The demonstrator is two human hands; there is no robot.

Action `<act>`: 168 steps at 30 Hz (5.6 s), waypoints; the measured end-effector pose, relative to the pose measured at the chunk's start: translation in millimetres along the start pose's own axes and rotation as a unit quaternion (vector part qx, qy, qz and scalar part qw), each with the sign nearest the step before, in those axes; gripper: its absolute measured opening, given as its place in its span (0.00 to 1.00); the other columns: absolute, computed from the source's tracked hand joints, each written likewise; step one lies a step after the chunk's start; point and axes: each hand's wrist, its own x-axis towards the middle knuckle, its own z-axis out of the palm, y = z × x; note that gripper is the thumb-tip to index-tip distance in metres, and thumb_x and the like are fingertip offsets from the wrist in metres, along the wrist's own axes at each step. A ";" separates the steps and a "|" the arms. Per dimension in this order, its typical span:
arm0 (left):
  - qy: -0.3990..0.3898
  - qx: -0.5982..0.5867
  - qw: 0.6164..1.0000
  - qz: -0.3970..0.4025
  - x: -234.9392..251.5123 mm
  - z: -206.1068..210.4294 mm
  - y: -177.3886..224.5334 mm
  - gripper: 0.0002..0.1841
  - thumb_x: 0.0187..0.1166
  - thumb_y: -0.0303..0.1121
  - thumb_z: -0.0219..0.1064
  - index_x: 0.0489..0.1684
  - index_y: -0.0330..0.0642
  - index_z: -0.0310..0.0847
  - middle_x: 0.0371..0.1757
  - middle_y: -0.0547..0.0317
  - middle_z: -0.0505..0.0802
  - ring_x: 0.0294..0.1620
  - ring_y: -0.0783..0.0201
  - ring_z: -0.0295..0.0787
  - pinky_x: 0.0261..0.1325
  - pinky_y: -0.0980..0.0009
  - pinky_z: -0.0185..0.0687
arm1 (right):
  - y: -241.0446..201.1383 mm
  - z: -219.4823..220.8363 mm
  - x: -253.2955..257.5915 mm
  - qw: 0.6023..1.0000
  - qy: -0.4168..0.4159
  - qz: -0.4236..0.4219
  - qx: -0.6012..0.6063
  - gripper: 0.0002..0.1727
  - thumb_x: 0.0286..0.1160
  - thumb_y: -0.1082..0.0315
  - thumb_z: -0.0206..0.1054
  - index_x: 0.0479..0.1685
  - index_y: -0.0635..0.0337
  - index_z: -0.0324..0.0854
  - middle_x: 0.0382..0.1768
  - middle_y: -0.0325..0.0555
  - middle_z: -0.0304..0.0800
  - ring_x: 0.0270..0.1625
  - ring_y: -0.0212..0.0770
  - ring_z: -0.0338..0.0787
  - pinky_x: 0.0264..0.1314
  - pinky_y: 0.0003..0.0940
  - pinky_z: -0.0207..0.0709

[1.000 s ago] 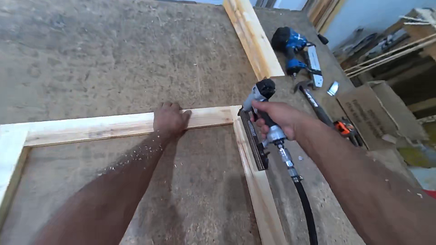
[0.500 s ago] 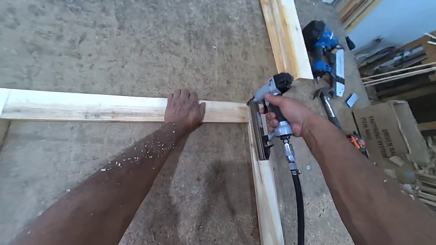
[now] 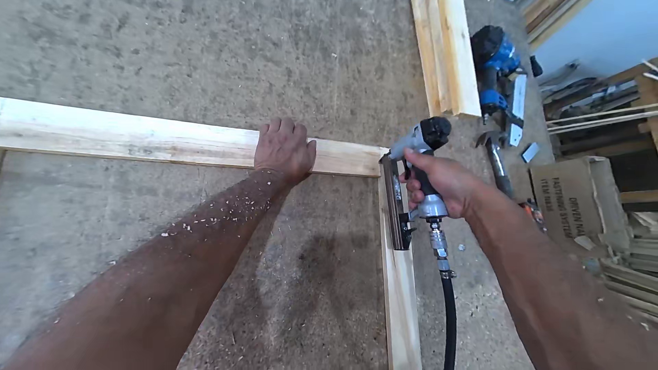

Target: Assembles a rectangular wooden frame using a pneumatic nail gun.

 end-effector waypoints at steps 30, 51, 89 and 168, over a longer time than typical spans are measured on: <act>-0.119 -0.017 0.813 -0.570 -373.5 -162.8 -250.4 0.60 0.55 0.70 0.78 0.84 0.30 0.64 0.84 0.27 0.69 0.83 0.28 0.67 0.77 0.30 0.68 | 49.0 64.0 -80.9 0.991 -0.079 -0.079 -0.074 0.29 0.87 0.35 0.52 0.41 0.53 0.78 0.15 0.37 0.73 0.13 0.37 0.76 0.20 0.40 0.82; -0.257 -0.351 0.781 -0.448 -400.9 -164.3 -365.3 0.51 0.45 0.69 0.84 0.71 0.50 0.77 0.48 0.52 0.94 0.52 0.50 0.93 0.57 0.42 0.88 | -160.7 537.8 -126.7 0.981 -0.164 -0.096 -0.026 0.35 0.83 0.28 0.49 0.38 0.54 0.76 0.16 0.36 0.70 0.14 0.35 0.74 0.21 0.37 0.82; -0.303 -0.348 0.781 -0.422 -403.9 -167.8 -371.1 0.50 0.50 0.75 0.78 0.72 0.52 0.74 0.43 0.54 0.95 0.47 0.51 0.94 0.51 0.46 0.89 | -99.7 579.5 -167.1 0.993 -0.082 -0.082 -0.024 0.33 0.80 0.29 0.55 0.39 0.54 0.76 0.17 0.37 0.72 0.15 0.36 0.77 0.23 0.38 0.84; -0.138 -0.363 0.879 -0.277 -416.0 -133.9 -370.9 0.40 0.55 0.63 0.83 0.63 0.46 0.82 0.51 0.59 0.94 0.54 0.65 0.93 0.63 0.56 0.89 | 380.1 635.9 -493.1 0.991 0.010 0.012 -0.133 0.32 0.62 0.32 0.71 0.53 0.48 0.86 0.35 0.32 0.93 0.40 0.28 0.93 0.45 0.35 0.88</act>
